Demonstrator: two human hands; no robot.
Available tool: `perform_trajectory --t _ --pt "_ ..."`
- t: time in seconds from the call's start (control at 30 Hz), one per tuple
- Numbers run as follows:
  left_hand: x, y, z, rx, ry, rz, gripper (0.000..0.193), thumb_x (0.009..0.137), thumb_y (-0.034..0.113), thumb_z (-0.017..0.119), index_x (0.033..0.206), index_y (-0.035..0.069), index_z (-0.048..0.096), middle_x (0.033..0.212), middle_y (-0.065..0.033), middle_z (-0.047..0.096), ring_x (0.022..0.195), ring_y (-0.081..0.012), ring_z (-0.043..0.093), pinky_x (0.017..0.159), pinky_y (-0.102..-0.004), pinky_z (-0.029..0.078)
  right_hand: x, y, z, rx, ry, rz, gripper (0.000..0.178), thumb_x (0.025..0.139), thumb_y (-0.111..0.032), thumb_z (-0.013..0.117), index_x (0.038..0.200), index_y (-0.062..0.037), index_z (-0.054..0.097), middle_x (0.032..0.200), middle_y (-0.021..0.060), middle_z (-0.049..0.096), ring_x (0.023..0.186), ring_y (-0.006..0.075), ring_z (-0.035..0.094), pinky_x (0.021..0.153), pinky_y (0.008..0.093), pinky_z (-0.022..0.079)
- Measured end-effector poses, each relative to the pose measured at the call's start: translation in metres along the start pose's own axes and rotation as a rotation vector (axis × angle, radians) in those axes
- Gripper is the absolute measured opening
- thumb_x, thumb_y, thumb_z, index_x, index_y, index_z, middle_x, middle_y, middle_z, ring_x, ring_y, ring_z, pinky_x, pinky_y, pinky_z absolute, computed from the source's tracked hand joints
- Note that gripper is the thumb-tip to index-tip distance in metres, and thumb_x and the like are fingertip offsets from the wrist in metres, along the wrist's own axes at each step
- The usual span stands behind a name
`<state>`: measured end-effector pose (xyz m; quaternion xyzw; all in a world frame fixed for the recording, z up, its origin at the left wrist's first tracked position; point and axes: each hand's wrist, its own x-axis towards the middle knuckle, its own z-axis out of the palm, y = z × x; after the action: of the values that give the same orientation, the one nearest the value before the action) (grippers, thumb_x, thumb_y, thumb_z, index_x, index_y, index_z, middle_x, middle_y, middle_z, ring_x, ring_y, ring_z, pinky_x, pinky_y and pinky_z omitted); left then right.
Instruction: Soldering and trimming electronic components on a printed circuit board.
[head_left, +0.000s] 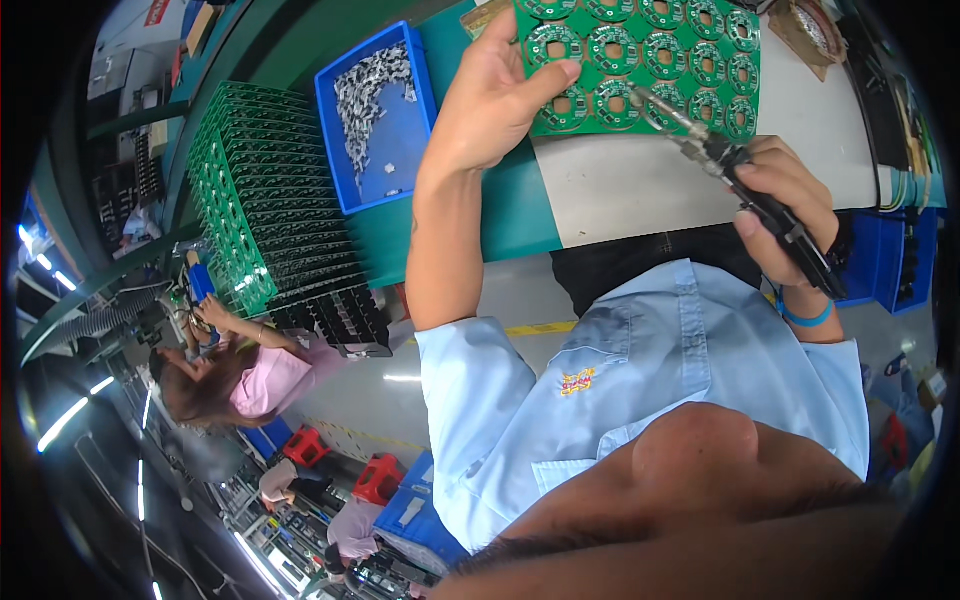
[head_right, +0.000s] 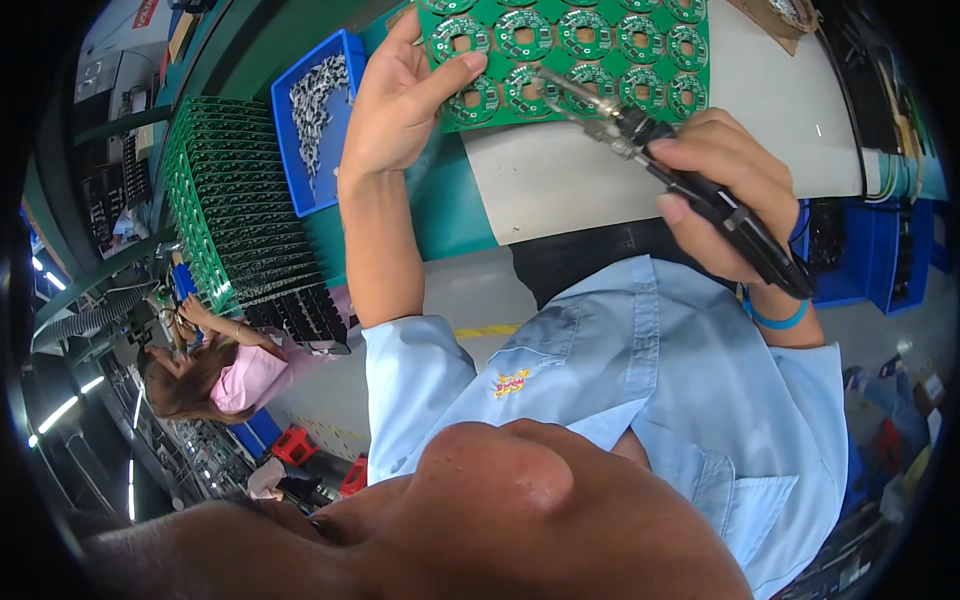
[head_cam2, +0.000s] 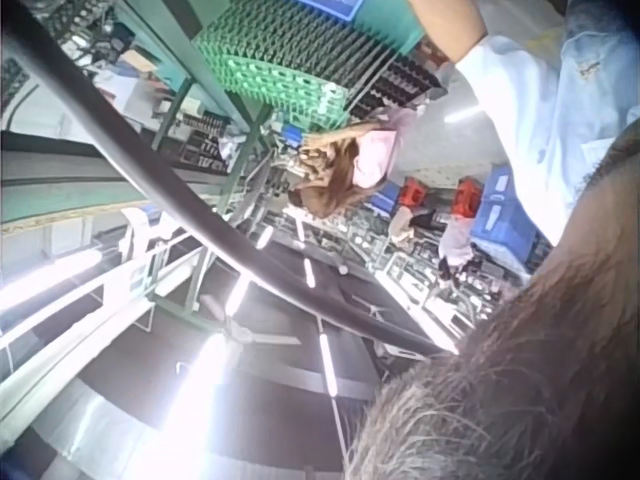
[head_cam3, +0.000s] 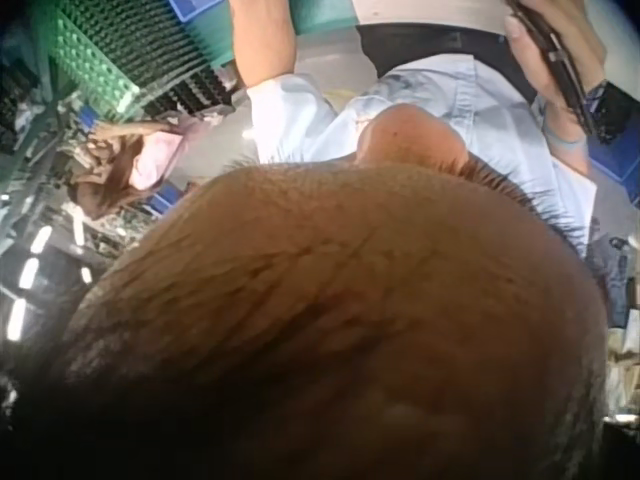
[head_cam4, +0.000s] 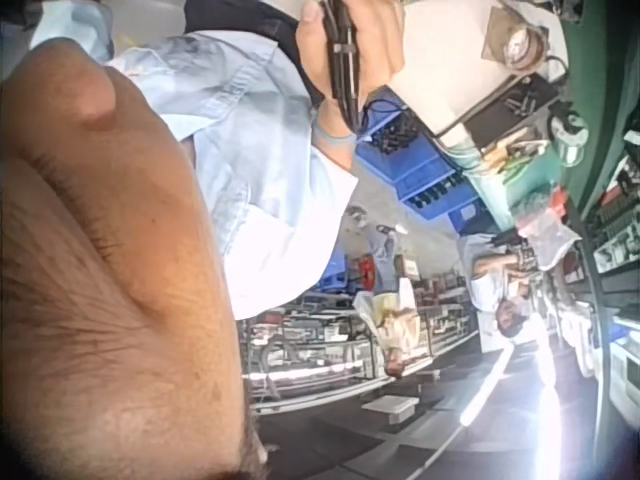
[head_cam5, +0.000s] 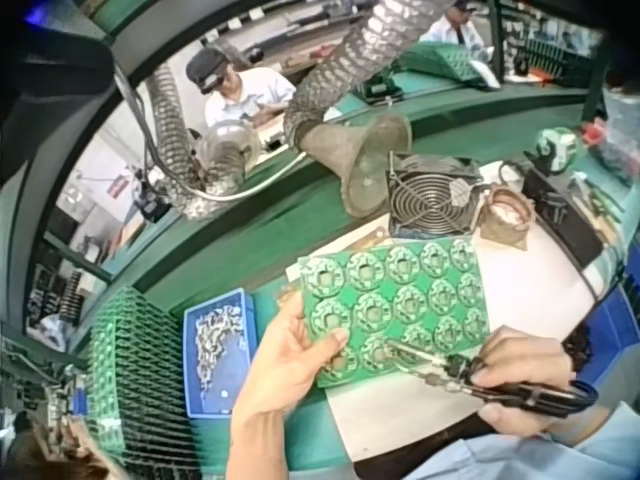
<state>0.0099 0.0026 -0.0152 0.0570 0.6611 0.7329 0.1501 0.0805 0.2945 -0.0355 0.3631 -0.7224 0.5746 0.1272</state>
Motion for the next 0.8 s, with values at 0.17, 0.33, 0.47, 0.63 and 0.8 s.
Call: perform_trajectory --t 0.17,0.33,0.47,0.63,0.8 --pt "-0.001 -0.001 0.0 0.01 0.009 -0.019 0.055 0.094 -0.014 0.06 0.146 0.001 0.048 0.109 -0.0062 0.066 0.076 -0.0083 0.058 0.064 -0.0177 0.048 0.002 -0.004 0.016 0.013 -0.054 0.031 0.038 0.079 -0.005 0.074 0.115 0.0063 0.071 0.094 0.0155 0.071 0.082 0.0277 0.062 0.08 0.0371 0.051" --pt "-0.001 -0.002 -0.001 0.006 0.001 -0.01 0.055 0.094 -0.014 0.06 0.146 0.001 0.048 0.108 -0.0063 0.066 0.076 -0.0084 0.058 0.064 -0.0181 0.048 0.004 -0.004 0.021 0.0 -0.066 0.046 0.037 0.077 -0.005 0.075 0.113 0.0054 0.072 0.093 0.0138 0.072 0.08 0.0269 0.062 0.08 0.0371 0.051" --pt "-0.001 -0.002 -0.001 0.008 0.001 -0.005 0.055 0.094 -0.014 0.06 0.146 0.001 0.048 0.108 -0.0062 0.066 0.075 -0.0083 0.057 0.064 -0.0182 0.048 0.006 -0.003 0.022 -0.007 -0.066 0.041 0.037 0.077 -0.005 0.076 0.112 0.005 0.073 0.092 0.0132 0.072 0.079 0.0264 0.062 0.08 0.0369 0.052" --pt "-0.001 -0.001 -0.001 0.007 0.002 -0.004 0.054 0.094 -0.014 0.06 0.145 0.0 0.048 0.106 -0.0058 0.065 0.074 -0.0078 0.057 0.063 -0.0178 0.048 0.007 -0.002 0.023 -0.011 -0.079 0.035 0.037 0.077 -0.004 0.076 0.112 0.0049 0.073 0.092 0.0134 0.072 0.079 0.0263 0.062 0.08 0.0367 0.052" --pt "-0.001 -0.002 -0.001 0.02 -0.003 0.002 0.052 0.095 -0.013 0.06 0.144 0.0 0.049 0.105 -0.0057 0.065 0.074 -0.0083 0.057 0.063 -0.0185 0.048 0.006 -0.002 0.022 -0.009 -0.076 0.032 0.037 0.077 -0.004 0.075 0.112 0.0049 0.073 0.092 0.0137 0.072 0.078 0.0265 0.061 0.08 0.0369 0.051"
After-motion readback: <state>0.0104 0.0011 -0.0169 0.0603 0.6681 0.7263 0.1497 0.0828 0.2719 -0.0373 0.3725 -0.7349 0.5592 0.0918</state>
